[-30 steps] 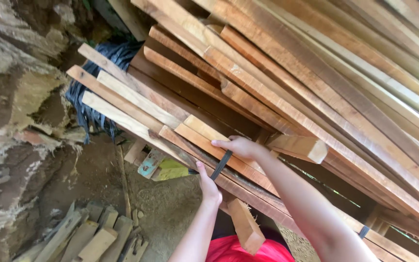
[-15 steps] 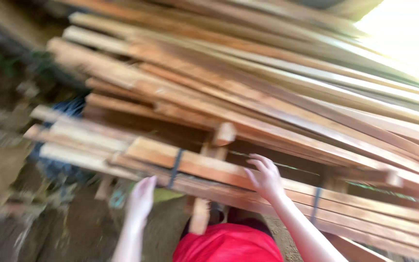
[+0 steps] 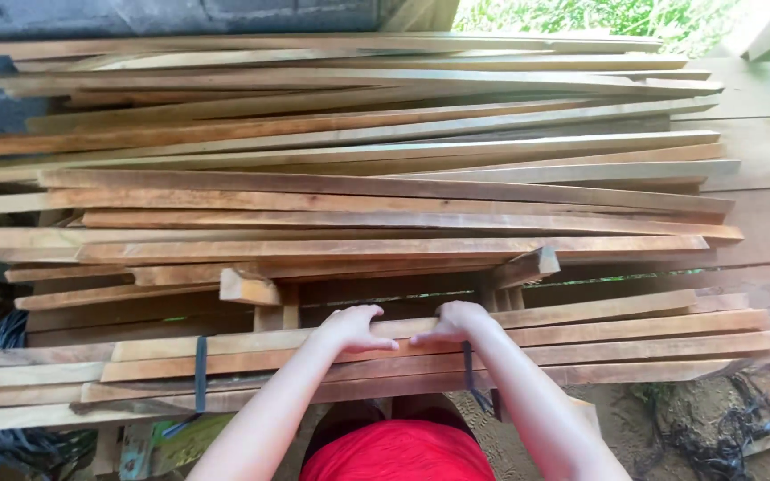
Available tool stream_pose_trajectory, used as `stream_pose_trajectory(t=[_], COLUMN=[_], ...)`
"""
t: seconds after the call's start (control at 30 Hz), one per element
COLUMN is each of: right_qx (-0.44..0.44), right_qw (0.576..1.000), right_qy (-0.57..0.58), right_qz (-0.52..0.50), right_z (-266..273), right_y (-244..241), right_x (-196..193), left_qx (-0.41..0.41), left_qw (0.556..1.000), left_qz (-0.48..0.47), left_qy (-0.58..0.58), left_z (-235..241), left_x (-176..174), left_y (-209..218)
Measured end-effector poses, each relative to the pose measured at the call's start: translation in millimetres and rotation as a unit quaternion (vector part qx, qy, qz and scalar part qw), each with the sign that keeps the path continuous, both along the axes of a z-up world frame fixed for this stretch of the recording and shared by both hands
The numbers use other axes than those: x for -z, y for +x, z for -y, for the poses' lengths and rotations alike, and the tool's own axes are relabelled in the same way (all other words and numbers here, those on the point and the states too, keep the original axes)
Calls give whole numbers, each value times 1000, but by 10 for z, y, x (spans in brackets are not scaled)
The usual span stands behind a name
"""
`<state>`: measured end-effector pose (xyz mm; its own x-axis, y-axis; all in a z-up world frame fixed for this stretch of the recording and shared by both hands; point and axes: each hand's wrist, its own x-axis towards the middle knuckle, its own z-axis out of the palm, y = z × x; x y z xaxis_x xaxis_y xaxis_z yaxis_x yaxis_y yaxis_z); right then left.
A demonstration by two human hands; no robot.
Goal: The person lifts bundles of wooden planks from a large stack and places them onto a wooden workbench. They then separate the planks and arrange them individually on the bench surface.
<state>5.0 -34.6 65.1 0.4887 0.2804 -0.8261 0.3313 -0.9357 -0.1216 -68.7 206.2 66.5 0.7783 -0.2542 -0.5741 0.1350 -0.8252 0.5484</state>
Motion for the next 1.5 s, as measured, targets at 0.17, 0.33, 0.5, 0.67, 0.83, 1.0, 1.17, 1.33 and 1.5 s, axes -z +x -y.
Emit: stream_pose_trajectory(t=[0.17, 0.33, 0.5, 0.67, 0.83, 1.0, 1.17, 1.33, 1.5], right_qx=[-50, -23, -3, 22, -9, -2, -33, -66, -99], right_qw=[996, 991, 992, 997, 980, 937, 932, 929, 955], right_qy=[22, 44, 61, 72, 120, 182, 204, 232, 180], right_qz=[-73, -126, -110, 10, 160, 298, 298, 281, 215], right_z=[121, 183, 90, 127, 192, 301, 416, 423, 416], right_y=[197, 172, 210, -99, -529, -1032, -1269, -1175, -1124], right_x=[534, 649, 357, -469, -681, -818, -797, -601, -562], left_qx=[37, 10, 14, 32, 17, 10, 35, 43, 37], left_qw=[991, 983, 990, 993, 985, 973, 976, 969, 966], left_qz=[-124, -183, -114, -14, 90, 181, 163, 205, 224], left_qy=[34, 23, 79, 116, 144, 145, 140, 130, 123], left_z=[231, 338, 367, 466, 524, 578, 624, 625, 594], left_x=[490, 562, 26, -195, -303, -464, -595, -377, -336], left_y=[169, 157, 128, -79, -466, -837, -1034, -1083, -1134])
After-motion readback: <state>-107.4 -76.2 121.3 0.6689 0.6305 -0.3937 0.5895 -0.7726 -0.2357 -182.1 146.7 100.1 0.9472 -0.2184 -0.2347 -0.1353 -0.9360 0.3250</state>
